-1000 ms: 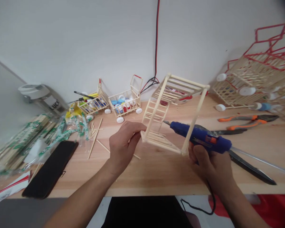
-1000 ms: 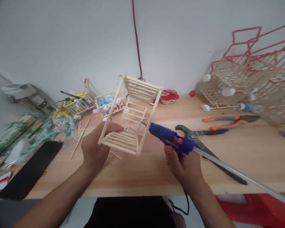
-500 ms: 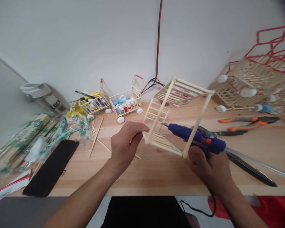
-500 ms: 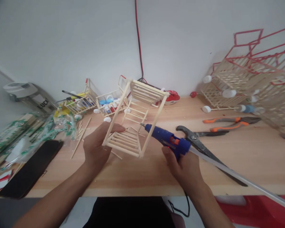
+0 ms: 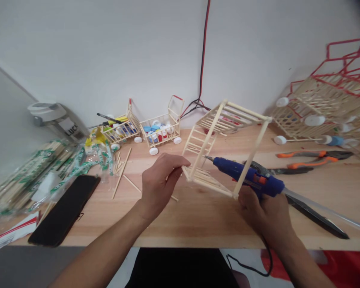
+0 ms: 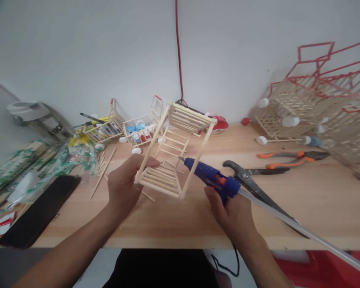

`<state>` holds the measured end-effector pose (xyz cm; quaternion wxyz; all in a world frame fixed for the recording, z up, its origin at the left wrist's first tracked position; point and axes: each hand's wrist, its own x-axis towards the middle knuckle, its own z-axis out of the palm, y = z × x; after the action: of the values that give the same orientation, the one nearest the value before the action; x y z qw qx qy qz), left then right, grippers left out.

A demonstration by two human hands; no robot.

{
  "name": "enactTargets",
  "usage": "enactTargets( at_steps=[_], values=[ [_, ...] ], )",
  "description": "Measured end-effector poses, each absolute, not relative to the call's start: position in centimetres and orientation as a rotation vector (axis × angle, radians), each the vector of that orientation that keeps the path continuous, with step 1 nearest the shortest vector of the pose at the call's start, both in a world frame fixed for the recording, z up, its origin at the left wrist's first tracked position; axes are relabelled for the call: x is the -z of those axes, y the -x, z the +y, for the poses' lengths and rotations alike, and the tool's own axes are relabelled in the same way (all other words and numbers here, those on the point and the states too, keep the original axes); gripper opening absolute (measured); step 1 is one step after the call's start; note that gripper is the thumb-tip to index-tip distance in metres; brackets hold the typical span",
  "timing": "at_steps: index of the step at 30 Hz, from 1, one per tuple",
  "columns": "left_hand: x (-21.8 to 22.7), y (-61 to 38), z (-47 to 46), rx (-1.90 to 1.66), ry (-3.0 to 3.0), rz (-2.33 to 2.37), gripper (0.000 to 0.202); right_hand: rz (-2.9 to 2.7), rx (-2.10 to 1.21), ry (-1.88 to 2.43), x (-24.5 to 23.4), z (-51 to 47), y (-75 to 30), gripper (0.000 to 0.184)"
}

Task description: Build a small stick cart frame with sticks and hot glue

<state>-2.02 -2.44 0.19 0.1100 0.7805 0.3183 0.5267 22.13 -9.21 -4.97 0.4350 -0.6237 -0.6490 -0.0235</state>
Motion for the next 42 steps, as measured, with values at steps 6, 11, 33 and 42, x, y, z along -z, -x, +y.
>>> enactTargets(
  at_steps=[6, 11, 33, 42],
  values=[
    [-0.2, 2.0, -2.5, -1.539, -2.287, 0.943, 0.021, -1.533, -0.096, 1.607, 5.0, -9.7, -21.8, 0.055],
    [-0.2, 2.0, -2.4, -1.524, -2.285, 0.958, 0.024, -1.517, -0.297, 1.408, 4.2, -9.5, -21.8, 0.049],
    [0.3, 1.3, -2.7, -1.340, -2.226, 0.872, 0.022, -1.697, -0.097, 1.426, 4.3, -9.3, -21.5, 0.037],
    [0.2, 1.0, -2.9, -1.326, -2.234, 0.810, 0.022, -1.707, -0.013, 1.479, 4.0, -9.1, -21.1, 0.043]
  ],
)
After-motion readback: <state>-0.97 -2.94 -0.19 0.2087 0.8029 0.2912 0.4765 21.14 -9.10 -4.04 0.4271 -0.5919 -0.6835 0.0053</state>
